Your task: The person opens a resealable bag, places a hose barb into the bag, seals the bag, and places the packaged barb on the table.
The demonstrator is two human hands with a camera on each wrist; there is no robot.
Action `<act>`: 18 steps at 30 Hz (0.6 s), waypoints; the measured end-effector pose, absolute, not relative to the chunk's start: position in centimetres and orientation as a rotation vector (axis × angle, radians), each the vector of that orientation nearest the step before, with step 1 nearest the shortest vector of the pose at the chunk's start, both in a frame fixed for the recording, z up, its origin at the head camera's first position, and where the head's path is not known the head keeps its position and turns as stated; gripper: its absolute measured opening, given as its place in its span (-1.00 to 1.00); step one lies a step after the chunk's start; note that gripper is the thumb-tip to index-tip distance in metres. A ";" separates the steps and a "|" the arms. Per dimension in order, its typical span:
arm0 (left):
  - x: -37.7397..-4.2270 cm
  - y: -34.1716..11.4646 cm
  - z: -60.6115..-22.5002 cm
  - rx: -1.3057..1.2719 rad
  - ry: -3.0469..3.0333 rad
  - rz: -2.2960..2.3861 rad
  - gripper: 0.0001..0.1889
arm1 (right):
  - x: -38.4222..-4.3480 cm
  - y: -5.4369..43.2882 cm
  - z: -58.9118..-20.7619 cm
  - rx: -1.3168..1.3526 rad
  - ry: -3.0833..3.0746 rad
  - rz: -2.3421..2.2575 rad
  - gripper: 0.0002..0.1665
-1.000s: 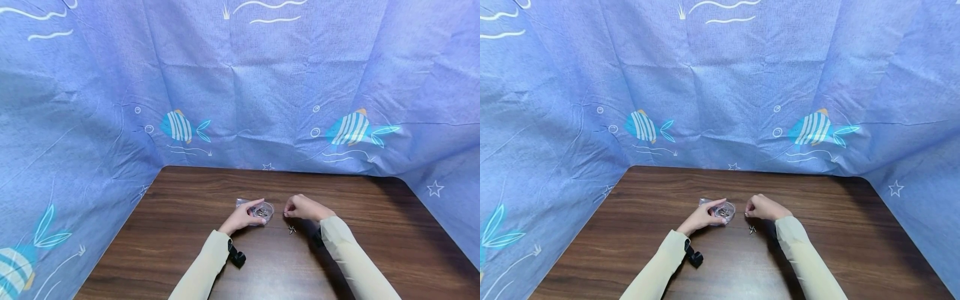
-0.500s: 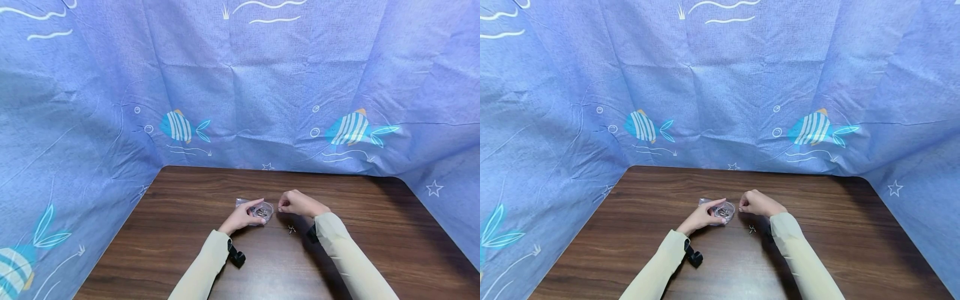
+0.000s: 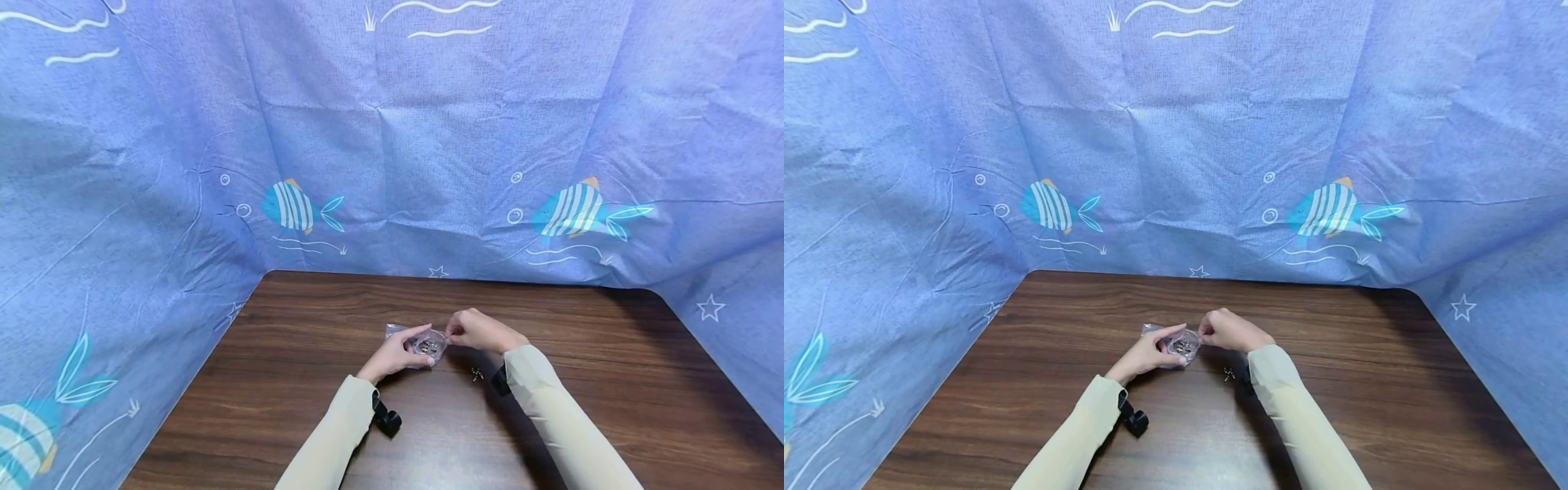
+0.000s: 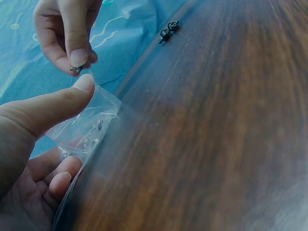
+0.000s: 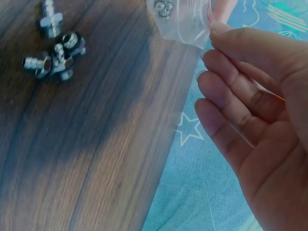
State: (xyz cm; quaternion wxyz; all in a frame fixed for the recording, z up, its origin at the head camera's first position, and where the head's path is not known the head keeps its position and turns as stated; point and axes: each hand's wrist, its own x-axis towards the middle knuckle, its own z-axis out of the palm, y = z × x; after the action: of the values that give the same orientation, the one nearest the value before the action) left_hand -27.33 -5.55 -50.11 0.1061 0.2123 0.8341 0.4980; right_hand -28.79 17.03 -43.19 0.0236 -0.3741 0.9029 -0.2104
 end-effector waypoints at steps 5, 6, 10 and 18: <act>-27.4 -5.5 -50.1 0.633 2.459 1.469 -0.28 | -28.8 16.4 -43.2 -1.169 2.804 -0.635 -0.93; -27.4 -5.5 -50.0 0.632 2.460 1.468 -0.28 | -28.8 16.3 -43.1 -1.173 2.803 -0.637 -0.93; -27.3 -5.5 -50.0 0.623 2.469 1.457 -0.28 | -28.8 16.0 -43.2 -1.199 2.802 -0.656 -0.93; -27.4 -5.5 -50.0 0.626 2.473 1.451 -0.27 | -29.1 15.8 -43.7 -1.204 2.815 -0.653 -0.93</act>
State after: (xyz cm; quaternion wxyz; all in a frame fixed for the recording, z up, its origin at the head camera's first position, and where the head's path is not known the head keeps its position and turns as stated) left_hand -27.36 -5.47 -50.02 0.1034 0.2122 0.8382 0.4917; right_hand -29.09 15.79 -43.72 0.0057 -0.3847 0.8992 -0.2085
